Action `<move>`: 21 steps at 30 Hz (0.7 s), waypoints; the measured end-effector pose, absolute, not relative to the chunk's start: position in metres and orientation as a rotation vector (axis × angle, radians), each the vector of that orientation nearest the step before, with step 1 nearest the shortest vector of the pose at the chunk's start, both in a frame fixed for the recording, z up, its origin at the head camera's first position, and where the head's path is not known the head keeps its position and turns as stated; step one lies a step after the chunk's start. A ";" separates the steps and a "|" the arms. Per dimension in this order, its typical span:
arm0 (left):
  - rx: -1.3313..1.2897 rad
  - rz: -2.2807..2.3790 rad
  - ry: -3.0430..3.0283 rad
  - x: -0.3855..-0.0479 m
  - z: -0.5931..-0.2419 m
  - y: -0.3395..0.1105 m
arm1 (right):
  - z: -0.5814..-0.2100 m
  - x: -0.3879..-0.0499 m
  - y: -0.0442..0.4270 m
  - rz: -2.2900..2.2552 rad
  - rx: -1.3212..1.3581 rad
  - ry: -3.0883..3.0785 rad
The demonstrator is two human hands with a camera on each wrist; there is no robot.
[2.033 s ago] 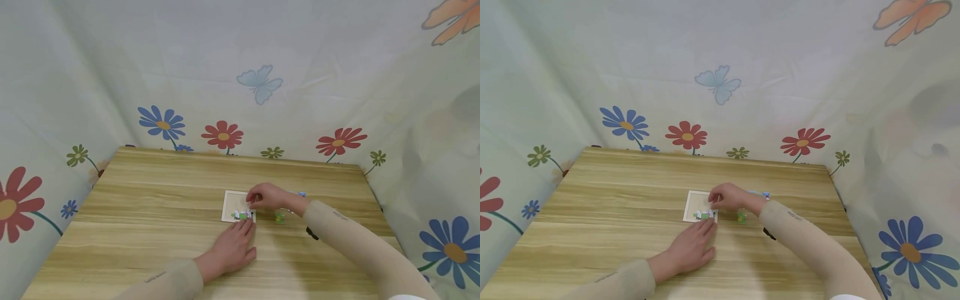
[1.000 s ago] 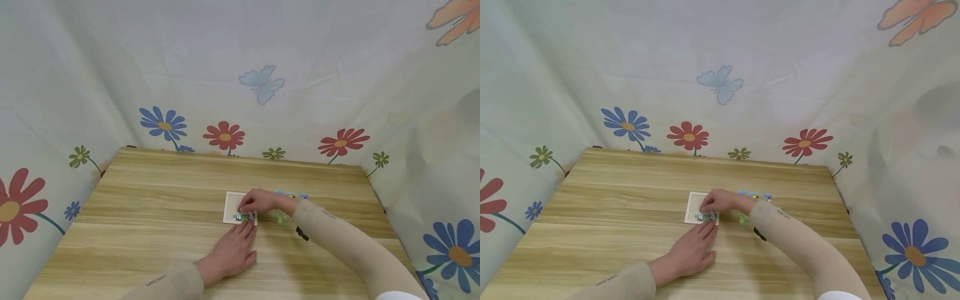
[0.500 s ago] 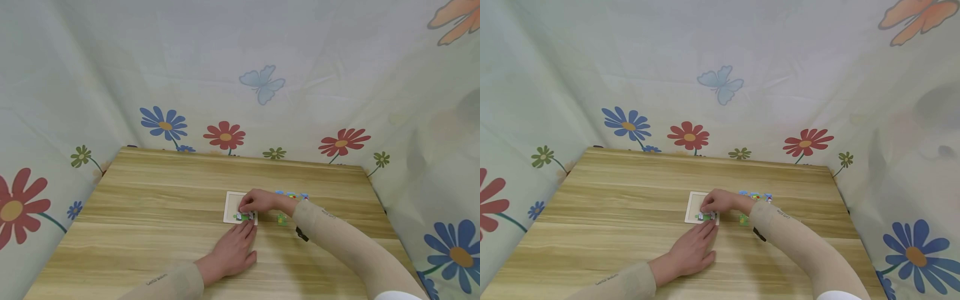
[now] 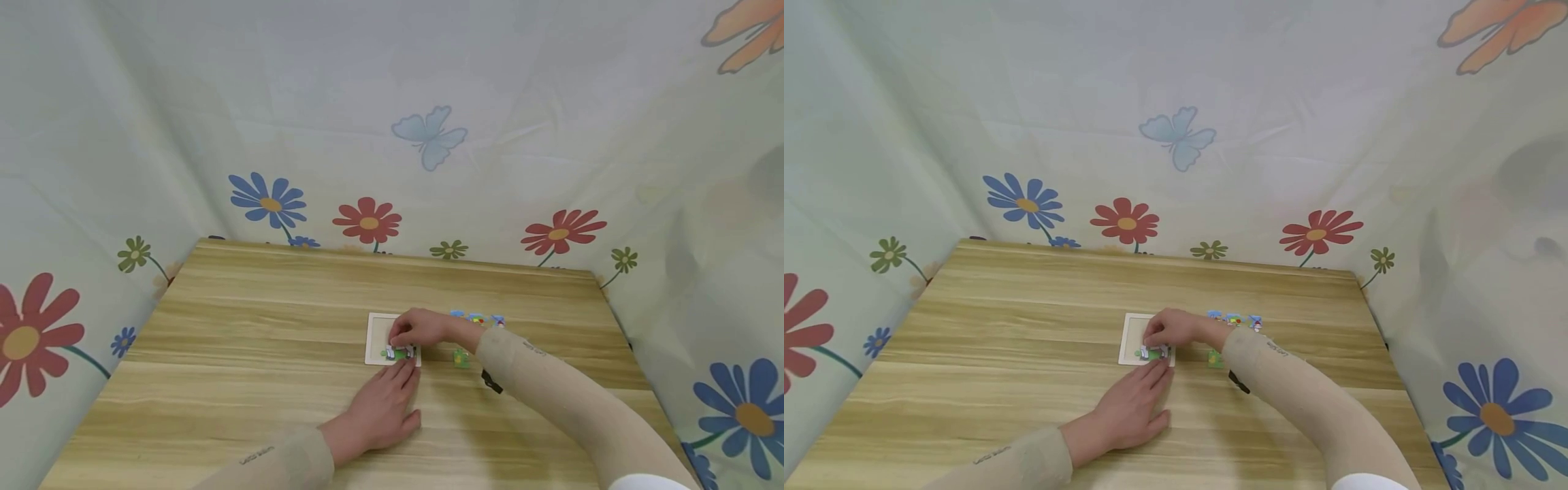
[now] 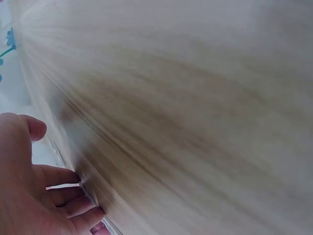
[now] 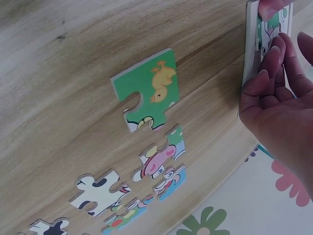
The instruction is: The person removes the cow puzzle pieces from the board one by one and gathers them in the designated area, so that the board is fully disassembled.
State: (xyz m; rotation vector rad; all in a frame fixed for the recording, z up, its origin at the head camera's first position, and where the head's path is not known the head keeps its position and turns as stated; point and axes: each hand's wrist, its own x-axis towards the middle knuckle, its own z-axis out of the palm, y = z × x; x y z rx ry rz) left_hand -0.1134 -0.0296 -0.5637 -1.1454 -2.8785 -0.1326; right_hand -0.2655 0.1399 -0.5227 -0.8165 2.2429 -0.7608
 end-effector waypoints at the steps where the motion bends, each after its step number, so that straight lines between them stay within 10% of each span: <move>1: -1.143 -0.139 -2.879 -0.113 -0.563 -0.029 | -0.523 -0.266 0.140 -0.761 -0.822 2.241; 21: -1.134 -0.125 -2.880 -0.114 -0.560 -0.028 | -0.522 -0.265 0.129 -0.746 -0.844 2.215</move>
